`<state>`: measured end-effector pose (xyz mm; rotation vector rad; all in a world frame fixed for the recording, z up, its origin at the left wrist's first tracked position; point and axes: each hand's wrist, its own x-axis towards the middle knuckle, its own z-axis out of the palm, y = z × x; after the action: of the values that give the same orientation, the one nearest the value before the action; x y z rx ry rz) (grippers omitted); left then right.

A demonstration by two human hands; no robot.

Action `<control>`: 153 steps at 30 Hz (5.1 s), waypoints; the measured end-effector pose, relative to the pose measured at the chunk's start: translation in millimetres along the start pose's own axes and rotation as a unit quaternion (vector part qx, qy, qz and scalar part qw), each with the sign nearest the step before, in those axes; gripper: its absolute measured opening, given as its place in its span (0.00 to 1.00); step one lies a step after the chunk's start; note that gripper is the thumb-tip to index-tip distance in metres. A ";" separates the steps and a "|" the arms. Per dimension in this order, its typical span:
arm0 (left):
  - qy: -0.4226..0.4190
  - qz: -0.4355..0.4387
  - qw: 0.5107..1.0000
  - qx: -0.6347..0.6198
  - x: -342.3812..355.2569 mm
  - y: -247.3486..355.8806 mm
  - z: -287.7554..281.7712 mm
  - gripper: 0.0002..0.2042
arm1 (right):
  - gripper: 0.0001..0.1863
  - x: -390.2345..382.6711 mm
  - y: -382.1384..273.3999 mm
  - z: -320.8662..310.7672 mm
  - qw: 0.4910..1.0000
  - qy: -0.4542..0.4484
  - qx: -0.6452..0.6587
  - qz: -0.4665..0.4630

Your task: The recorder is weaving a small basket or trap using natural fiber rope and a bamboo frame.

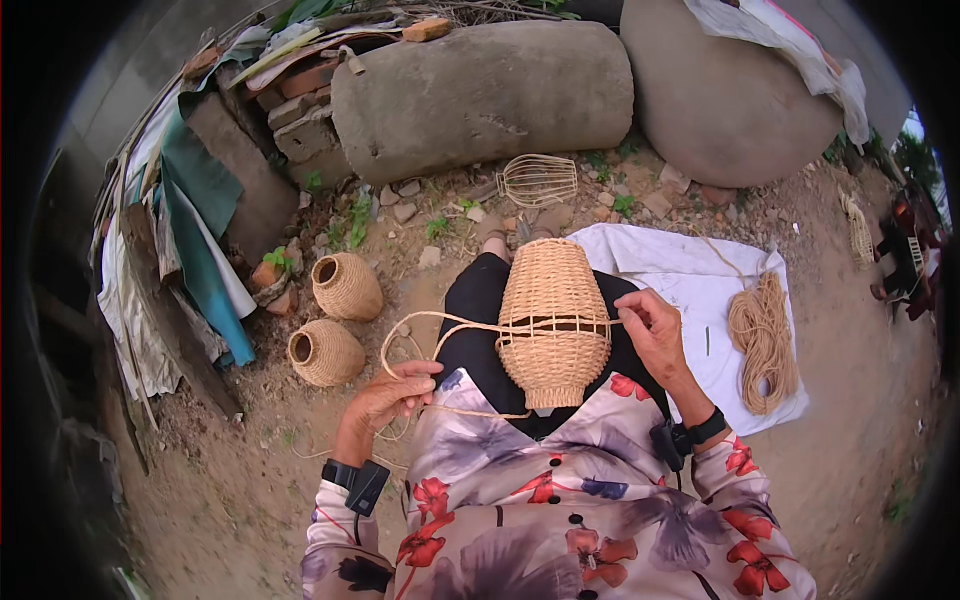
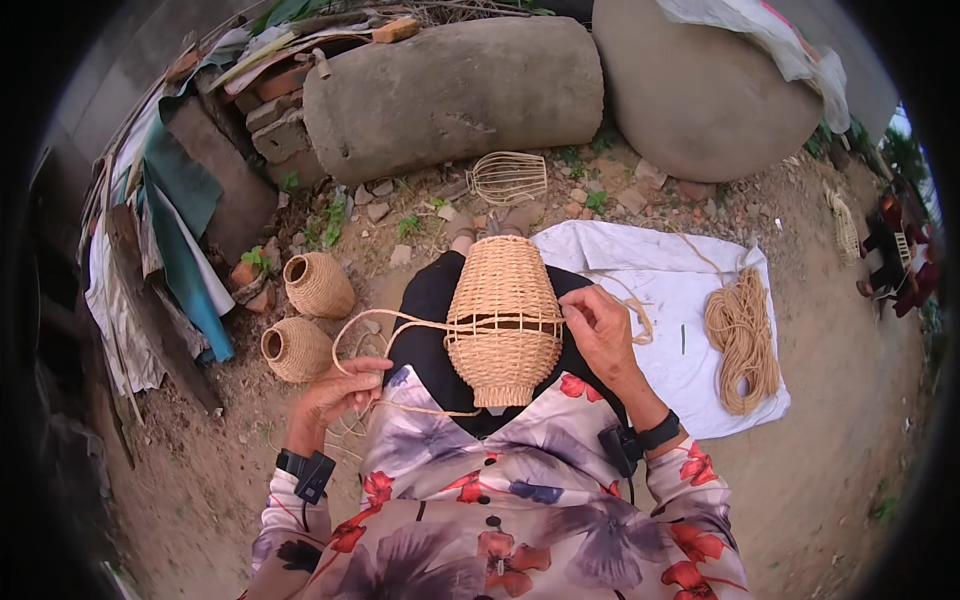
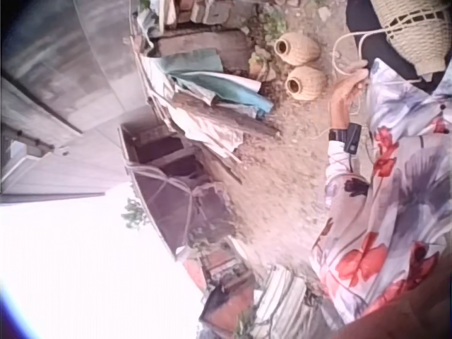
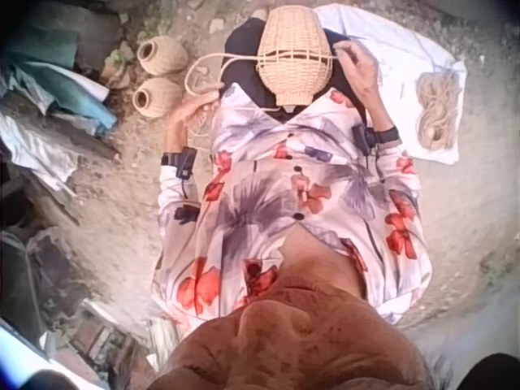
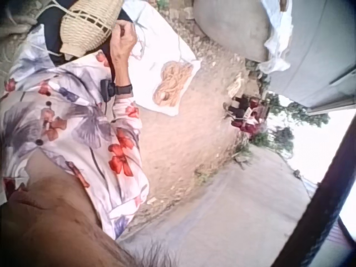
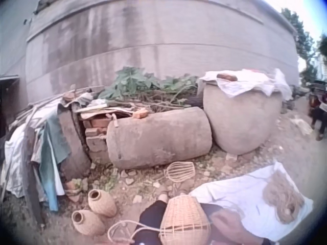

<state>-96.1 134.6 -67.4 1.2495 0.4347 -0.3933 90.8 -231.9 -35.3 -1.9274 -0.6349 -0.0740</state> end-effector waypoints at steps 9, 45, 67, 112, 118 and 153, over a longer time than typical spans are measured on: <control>0.054 0.085 0.984 0.144 49.5 19.8 95.2 0.18 | 0.08 57.9 13.7 23.8 0.997 -0.045 -0.060 -0.017; 0.024 0.427 0.899 0.091 -37.1 172.4 153.9 0.08 | 0.19 44.6 -157.9 8.1 0.940 -0.192 0.249 -0.130; 0.024 -0.026 0.982 -0.186 25.2 -9.7 141.0 0.09 | 0.10 35.2 -49.0 19.4 0.977 -0.203 0.051 0.043; 0.167 0.221 0.949 0.152 74.3 44.9 151.3 0.23 | 0.11 -5.2 19.3 51.7 0.972 -0.093 0.197 0.085; 0.165 0.280 0.945 -0.034 82.9 38.2 173.9 0.20 | 0.07 -8.2 17.4 19.6 0.953 -0.073 0.262 0.130; 0.443 0.179 0.752 0.454 41.2 -37.0 -50.6 0.13 | 0.10 13.8 -34.2 46.9 0.992 -0.038 -0.108 0.047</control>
<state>-84.9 171.3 -131.9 2.4338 0.8314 0.4491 76.1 -175.4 -22.9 -2.1756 -0.6069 -0.0096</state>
